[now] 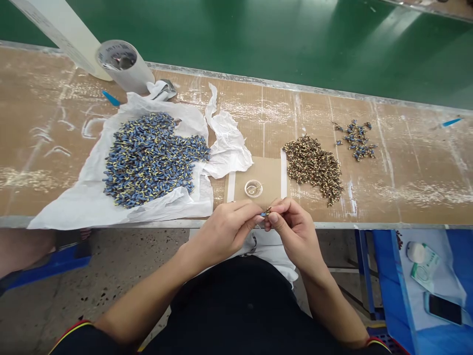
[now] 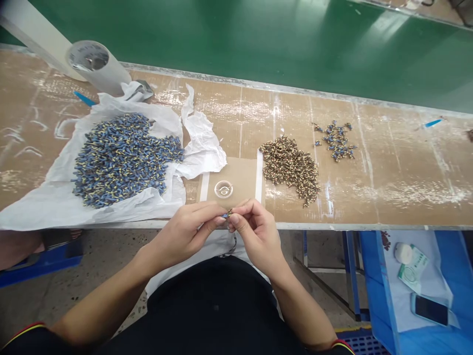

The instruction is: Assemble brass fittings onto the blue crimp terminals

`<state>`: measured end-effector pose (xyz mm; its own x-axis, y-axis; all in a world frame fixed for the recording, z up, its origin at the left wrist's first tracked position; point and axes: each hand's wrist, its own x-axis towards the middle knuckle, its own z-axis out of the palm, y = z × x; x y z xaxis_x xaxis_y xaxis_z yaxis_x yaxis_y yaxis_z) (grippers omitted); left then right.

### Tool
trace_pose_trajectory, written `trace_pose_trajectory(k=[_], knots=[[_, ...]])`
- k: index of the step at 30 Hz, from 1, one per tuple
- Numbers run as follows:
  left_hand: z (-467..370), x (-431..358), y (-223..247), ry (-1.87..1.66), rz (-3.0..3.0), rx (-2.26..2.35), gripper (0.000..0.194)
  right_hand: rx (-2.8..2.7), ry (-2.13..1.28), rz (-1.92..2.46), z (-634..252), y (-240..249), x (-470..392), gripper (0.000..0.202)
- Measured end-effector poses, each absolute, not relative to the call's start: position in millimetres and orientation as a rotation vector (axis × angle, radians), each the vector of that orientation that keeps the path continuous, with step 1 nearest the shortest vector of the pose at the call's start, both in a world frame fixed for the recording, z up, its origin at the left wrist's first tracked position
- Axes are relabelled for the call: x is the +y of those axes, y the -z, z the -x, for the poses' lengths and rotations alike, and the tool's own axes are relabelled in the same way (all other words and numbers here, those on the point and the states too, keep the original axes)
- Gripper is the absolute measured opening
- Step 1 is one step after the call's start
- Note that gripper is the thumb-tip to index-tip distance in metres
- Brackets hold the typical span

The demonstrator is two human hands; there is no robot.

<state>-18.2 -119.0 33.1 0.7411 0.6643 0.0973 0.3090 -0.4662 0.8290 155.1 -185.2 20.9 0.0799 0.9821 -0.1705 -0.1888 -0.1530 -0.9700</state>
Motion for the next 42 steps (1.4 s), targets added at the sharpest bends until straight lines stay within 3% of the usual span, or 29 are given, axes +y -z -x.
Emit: trace_pose_trajectory(k=[4, 12, 21, 42], knots=[[15.8, -121.2, -33.3, -0.535, -2.042, 0.727, 0.025, -1.004, -1.341, 1.256, -157.7, -20.7, -186.1, 0.01], [13.6, -123.4, -40.6, -0.577, -1.972, 0.677, 0.024, -1.484, -1.043, 1.322, -161.4, -18.5, -184.3, 0.03], [12.2, -121.6, -39.0, -0.603, -2.03, 0.577, 0.025, -1.585, -0.96, 1.319, -154.1, -16.6, -189.2, 0.03], [17.7, -116.1, -32.1, -0.374, -2.025, 0.541, 0.024, -1.606, -1.257, 1.331, -158.4, -8.0, -191.9, 0.03]])
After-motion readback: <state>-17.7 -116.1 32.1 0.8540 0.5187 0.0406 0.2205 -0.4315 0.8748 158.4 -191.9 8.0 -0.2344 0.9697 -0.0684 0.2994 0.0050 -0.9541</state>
